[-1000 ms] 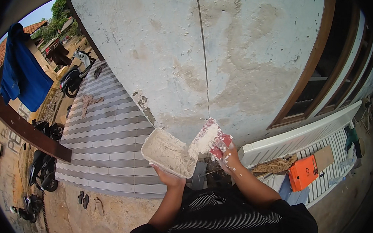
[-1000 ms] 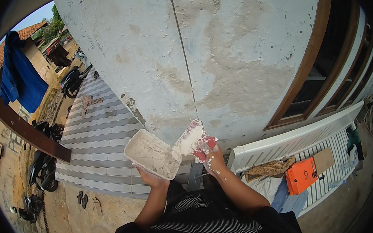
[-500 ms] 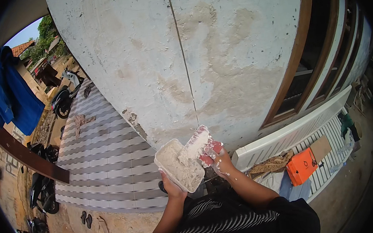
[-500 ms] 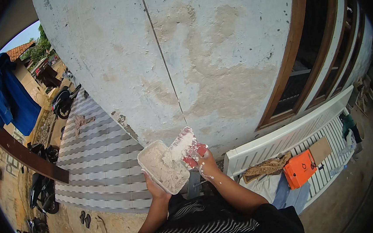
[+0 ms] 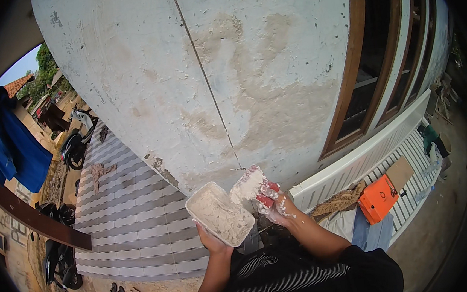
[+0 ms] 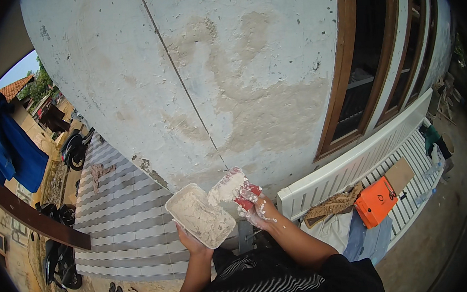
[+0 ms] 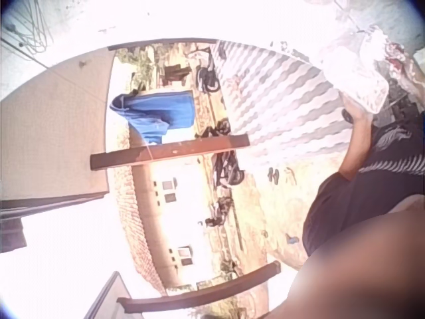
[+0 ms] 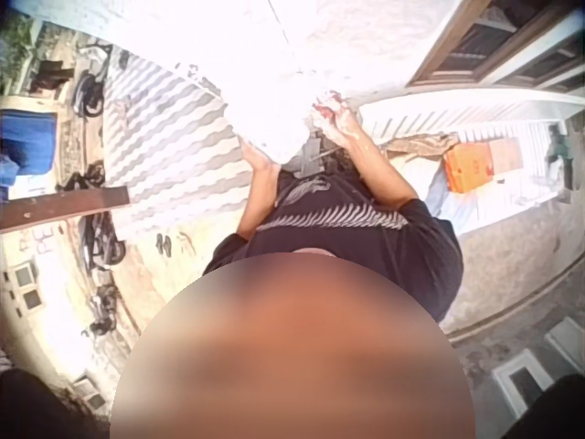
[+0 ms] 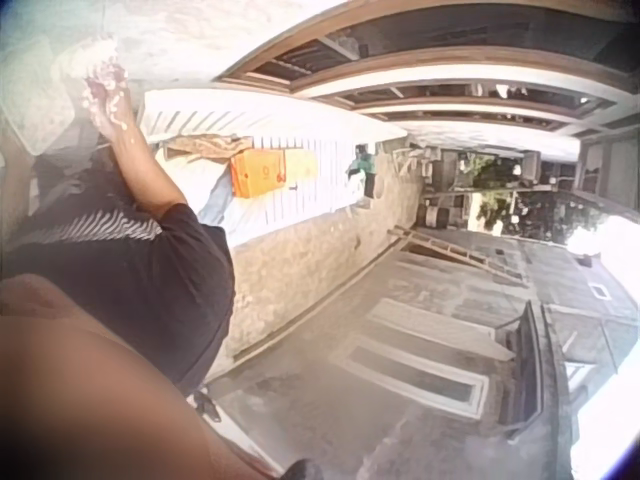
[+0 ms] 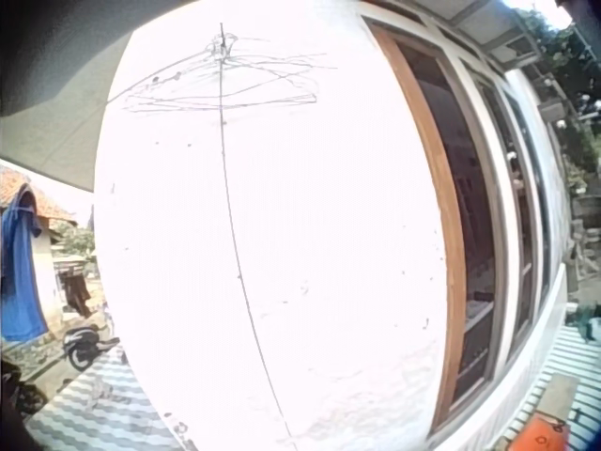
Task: Patching holes and cracks in an exterior wall using white filler material.
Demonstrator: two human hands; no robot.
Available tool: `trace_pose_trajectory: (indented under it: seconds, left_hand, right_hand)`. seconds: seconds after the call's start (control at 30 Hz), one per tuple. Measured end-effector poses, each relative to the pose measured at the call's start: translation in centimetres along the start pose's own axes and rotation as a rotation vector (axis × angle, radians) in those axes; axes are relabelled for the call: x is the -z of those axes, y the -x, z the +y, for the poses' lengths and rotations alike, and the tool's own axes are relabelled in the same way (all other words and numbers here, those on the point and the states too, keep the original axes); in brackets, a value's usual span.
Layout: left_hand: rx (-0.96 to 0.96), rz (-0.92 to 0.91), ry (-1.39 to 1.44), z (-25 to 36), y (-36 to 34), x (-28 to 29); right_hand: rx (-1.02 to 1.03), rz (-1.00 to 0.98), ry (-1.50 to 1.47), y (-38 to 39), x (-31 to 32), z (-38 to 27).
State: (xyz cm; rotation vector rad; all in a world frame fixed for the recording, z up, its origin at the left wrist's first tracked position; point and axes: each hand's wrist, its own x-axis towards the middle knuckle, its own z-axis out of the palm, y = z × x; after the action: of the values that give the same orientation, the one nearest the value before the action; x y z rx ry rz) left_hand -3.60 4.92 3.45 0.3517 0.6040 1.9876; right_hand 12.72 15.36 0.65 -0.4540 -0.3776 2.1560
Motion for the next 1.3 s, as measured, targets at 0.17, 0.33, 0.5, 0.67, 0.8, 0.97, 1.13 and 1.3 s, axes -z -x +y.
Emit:
trace_pose_trajectory:
  seconds: [0.17,0.33,0.5,0.67,0.8,0.97,1.13,1.3]
  left_hand:
    - [0.086,0.008,0.144,1.2,-0.5,0.0]
    - [0.07,0.021,0.103,0.9,0.0,-0.2]
    - [0.09,-0.033,0.092,1.2,0.4,0.5]
    - [0.117,0.082,0.033,0.9,0.5,1.3]
    - [0.112,0.037,0.04,0.4,0.5,1.8]
    - [0.063,0.099,-0.238,-0.8,0.4,1.9]
    - [0.013,0.113,-0.225,-1.1,0.4,1.5]
    - [-0.024,0.109,-0.245,-1.1,0.6,1.6]
  right_hand:
    - [-0.021,-0.024,0.004,0.4,-0.5,-0.7]
    - [0.011,-0.031,0.149,0.6,-0.9,0.6]
    - [0.076,0.006,0.254,0.9,-1.2,0.7]
    - [0.379,-0.019,0.957,1.7,-1.3,0.4]
    - [0.469,-0.077,1.319,3.2,-3.5,0.6]
    - [0.869,-0.432,1.703,4.2,-3.3,3.3]
    - [0.677,-0.385,1.495,4.8,-5.0,3.7]
    - [0.31,-0.291,1.084,4.7,-5.2,2.8]
